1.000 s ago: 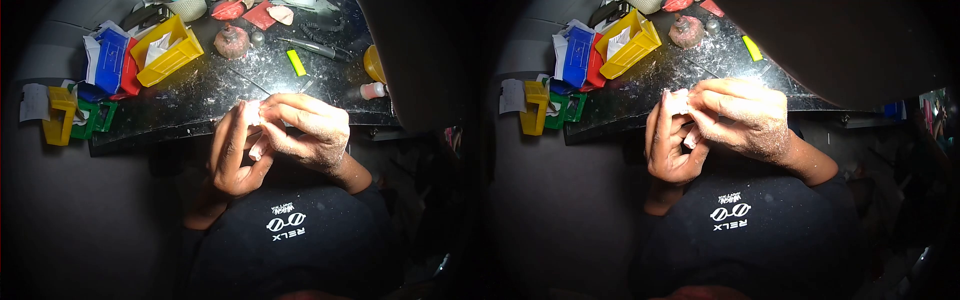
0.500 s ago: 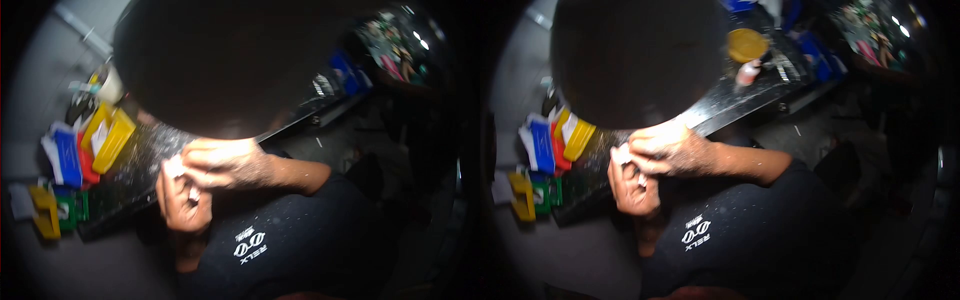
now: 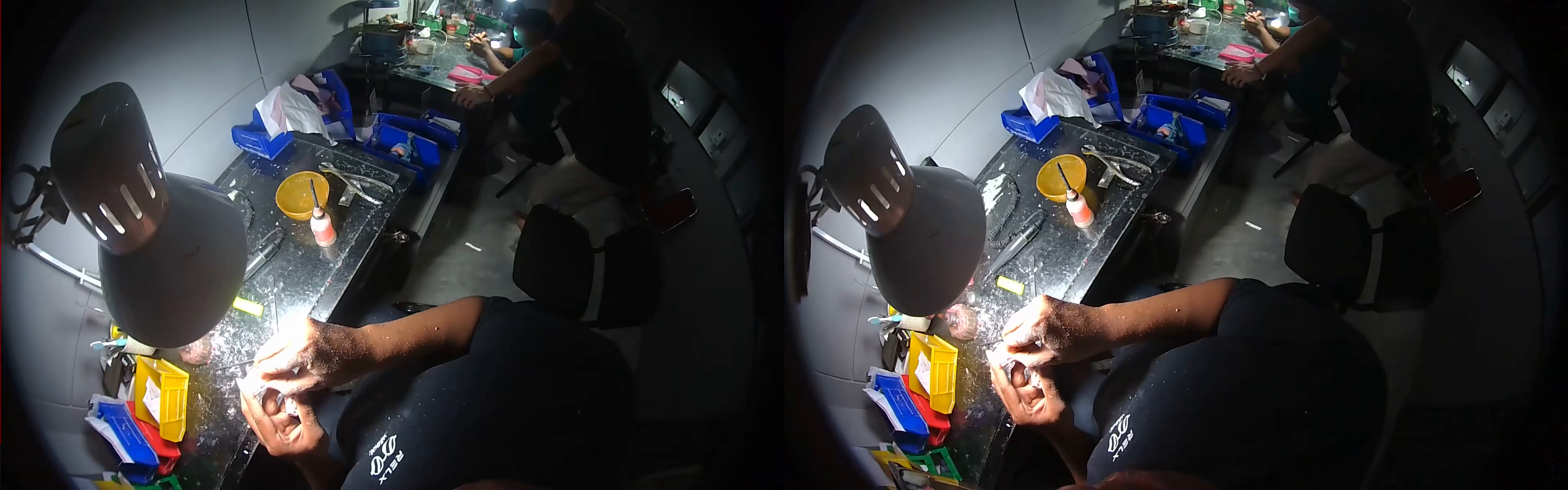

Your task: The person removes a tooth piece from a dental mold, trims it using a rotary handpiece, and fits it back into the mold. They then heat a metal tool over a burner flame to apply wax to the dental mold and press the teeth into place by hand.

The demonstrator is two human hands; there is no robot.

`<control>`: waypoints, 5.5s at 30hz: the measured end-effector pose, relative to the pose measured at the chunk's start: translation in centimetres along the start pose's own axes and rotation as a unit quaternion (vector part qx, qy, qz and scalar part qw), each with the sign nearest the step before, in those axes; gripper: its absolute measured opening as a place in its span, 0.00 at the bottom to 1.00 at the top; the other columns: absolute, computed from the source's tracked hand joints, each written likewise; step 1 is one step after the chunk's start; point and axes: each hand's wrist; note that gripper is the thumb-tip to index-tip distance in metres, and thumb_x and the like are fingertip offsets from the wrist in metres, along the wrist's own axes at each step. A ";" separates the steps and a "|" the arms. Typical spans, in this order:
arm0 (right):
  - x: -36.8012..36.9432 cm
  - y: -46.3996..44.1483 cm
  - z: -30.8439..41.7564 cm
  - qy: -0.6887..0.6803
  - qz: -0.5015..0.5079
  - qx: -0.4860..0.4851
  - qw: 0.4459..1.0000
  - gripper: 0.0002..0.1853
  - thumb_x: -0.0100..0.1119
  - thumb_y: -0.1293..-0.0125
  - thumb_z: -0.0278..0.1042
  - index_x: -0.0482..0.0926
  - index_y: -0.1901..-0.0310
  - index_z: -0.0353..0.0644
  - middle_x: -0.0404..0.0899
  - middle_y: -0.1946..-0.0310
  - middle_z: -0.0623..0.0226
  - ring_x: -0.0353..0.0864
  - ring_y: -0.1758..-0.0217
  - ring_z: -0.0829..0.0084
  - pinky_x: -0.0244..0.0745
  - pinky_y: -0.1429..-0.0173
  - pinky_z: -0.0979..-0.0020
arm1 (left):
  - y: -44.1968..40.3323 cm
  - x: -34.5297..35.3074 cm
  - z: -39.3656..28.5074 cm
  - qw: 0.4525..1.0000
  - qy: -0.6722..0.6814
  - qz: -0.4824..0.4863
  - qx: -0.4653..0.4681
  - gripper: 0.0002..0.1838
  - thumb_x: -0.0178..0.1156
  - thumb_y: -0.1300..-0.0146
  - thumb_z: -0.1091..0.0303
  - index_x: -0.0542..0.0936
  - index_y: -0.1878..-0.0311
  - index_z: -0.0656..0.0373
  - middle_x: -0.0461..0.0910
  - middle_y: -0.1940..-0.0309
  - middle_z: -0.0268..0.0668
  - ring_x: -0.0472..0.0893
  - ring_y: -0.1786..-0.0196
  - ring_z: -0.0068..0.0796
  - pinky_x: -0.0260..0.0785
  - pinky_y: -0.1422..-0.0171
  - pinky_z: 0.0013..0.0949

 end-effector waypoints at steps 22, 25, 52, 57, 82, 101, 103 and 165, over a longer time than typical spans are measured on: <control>2.9 -1.5 1.9 0.028 0.155 0.076 0.985 0.06 0.72 0.39 0.25 0.83 0.62 0.42 0.84 0.63 0.68 0.85 0.63 0.63 0.81 0.58 0.67 | 3.0 -2.9 -1.3 0.990 0.107 -0.023 -0.092 0.42 0.65 0.38 0.85 0.57 0.22 0.80 0.66 0.27 0.58 0.82 0.37 0.45 0.82 0.37 0.39; 3.7 -1.7 1.9 0.038 0.144 0.074 0.986 0.07 0.72 0.38 0.32 0.82 0.65 0.41 0.82 0.70 0.64 0.84 0.67 0.58 0.79 0.61 0.62 | 2.7 -2.9 -1.7 0.976 0.166 -0.042 -0.135 0.42 0.65 0.34 0.80 0.55 0.21 0.78 0.67 0.28 0.60 0.83 0.38 0.46 0.82 0.36 0.40; 3.2 -0.6 3.6 0.029 0.135 0.089 0.986 0.09 0.70 0.41 0.25 0.79 0.61 0.39 0.80 0.64 0.60 0.84 0.63 0.56 0.82 0.59 0.60 | 2.9 -2.0 -2.6 0.946 0.257 -0.097 -0.173 0.49 0.71 0.31 0.73 0.49 0.18 0.75 0.76 0.33 0.64 0.79 0.31 0.43 0.73 0.30 0.35; 2.8 -1.0 3.3 -0.021 0.118 0.110 0.987 0.11 0.75 0.45 0.29 0.80 0.65 0.41 0.80 0.68 0.63 0.84 0.64 0.60 0.81 0.59 0.64 | 2.3 -2.4 -3.8 0.960 0.172 -0.083 -0.207 0.47 0.70 0.28 0.58 0.55 0.21 0.80 0.71 0.29 0.62 0.77 0.29 0.43 0.68 0.24 0.42; 0.7 -0.9 2.7 -0.155 0.143 0.147 0.966 0.18 0.79 0.41 0.40 0.85 0.54 0.40 0.85 0.64 0.63 0.88 0.61 0.63 0.83 0.54 0.66 | 1.7 -3.5 -3.5 0.939 0.287 -0.052 -0.185 0.53 0.76 0.36 0.60 0.53 0.20 0.78 0.76 0.34 0.59 0.86 0.48 0.36 0.83 0.44 0.35; 3.0 -2.3 0.7 -0.222 0.174 0.339 0.897 0.18 0.74 0.36 0.23 0.84 0.45 0.30 0.88 0.52 0.59 0.89 0.48 0.71 0.86 0.41 0.69 | 1.0 -2.6 -1.0 0.977 -0.186 -0.088 0.044 0.37 0.75 0.41 0.80 0.70 0.31 0.80 0.78 0.41 0.63 0.84 0.41 0.54 0.84 0.42 0.41; 3.5 -2.4 0.4 -0.221 0.167 0.338 0.900 0.18 0.74 0.36 0.23 0.84 0.45 0.29 0.89 0.51 0.57 0.89 0.48 0.71 0.87 0.42 0.69 | 0.6 -3.3 -0.7 0.969 -0.217 -0.088 0.074 0.36 0.75 0.41 0.79 0.71 0.31 0.80 0.78 0.41 0.62 0.84 0.41 0.54 0.84 0.41 0.41; 7.0 -3.6 -1.1 -0.095 0.179 0.280 0.938 0.12 0.74 0.37 0.30 0.88 0.53 0.39 0.86 0.67 0.64 0.88 0.66 0.75 0.85 0.60 0.74 | 0.7 -4.8 0.3 0.966 0.168 -0.083 -0.177 0.43 0.66 0.35 0.85 0.55 0.21 0.79 0.84 0.45 0.56 0.84 0.42 0.35 0.78 0.37 0.33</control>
Point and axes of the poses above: each hand's wrist, its own y-axis away from the middle knuckle, its own x-axis out of the palm, z = x × y
